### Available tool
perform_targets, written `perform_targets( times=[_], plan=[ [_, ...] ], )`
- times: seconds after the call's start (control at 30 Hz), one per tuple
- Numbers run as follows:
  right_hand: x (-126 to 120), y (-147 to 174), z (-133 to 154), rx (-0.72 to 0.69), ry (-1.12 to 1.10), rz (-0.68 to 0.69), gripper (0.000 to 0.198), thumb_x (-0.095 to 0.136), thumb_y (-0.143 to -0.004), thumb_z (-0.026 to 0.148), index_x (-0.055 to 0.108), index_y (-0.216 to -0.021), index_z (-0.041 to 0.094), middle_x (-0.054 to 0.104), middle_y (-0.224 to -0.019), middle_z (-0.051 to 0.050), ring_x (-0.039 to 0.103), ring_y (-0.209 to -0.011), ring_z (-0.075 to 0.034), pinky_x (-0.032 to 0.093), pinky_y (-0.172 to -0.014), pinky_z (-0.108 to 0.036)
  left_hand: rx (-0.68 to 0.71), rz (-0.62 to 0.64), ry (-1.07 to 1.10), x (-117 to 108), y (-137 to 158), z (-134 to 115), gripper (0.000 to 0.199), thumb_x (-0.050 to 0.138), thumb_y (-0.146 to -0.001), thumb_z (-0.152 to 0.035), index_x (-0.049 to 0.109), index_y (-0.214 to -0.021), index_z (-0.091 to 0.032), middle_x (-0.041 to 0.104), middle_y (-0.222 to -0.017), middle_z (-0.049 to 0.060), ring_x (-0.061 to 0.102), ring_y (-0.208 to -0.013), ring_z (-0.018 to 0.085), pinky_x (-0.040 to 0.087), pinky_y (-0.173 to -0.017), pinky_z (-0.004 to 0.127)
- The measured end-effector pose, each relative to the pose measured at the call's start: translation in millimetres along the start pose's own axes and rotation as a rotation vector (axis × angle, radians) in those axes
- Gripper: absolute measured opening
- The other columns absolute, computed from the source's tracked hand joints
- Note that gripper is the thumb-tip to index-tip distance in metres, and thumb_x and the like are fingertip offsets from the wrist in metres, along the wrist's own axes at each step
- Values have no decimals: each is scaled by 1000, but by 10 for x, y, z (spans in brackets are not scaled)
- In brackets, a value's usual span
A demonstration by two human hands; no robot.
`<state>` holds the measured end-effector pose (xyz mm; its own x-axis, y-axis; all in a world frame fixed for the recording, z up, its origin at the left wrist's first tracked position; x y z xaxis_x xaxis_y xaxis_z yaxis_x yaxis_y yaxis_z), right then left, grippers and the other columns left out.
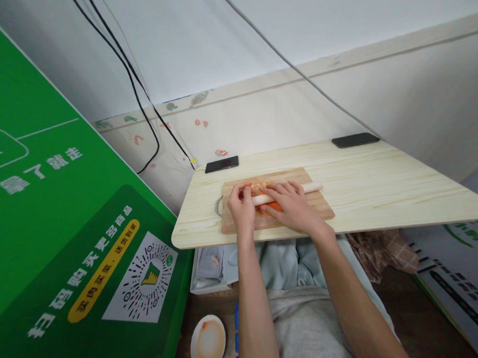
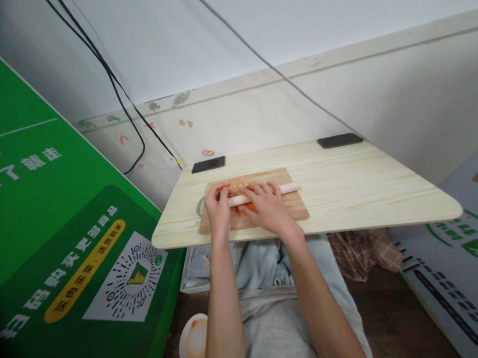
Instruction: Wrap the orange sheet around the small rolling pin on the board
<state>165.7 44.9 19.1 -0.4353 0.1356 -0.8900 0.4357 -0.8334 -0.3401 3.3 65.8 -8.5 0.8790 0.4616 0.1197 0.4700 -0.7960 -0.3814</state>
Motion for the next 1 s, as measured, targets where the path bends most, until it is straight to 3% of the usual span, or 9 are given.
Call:
perform_targets(
  times=[0.33,0.7,1.0],
  plan=[
    [-82,101,-47,-27,-10,81,56,56,-112,50,60,-164,31,68,-159,-11,55,-151,-35,27,-134,-61,-13,10,19,0,19,-1,16,62,-95,-25,78,-95,-21,79,-93,4,73,-85,19,59,-84,31],
    [-13,19,-7,-2,-16,4,49,56,-112,44,66,-157,28,71,-154,-13,59,-146,-34,28,-132,-61,-1,-2,-12,1,16,-22,16,62,-95,-23,77,-93,-20,80,-94,5,73,-87,19,59,-85,31],
    [-132,120,-37,-26,-39,111,58,56,-112,50,59,-166,30,68,-159,-12,56,-151,-35,29,-134,-61,-15,9,21,4,14,-12,16,62,-95,-25,78,-94,-20,79,-91,4,73,-83,18,59,-82,29]
  ],
)
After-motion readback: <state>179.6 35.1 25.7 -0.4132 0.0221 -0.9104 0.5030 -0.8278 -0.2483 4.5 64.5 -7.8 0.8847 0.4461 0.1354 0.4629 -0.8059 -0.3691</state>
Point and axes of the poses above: each hand's wrist, its own y-axis away from the middle knuckle, its own x-axis out of the palm, z = x × y, the point moved 2 cm from there along -y, towards the middle knuckle
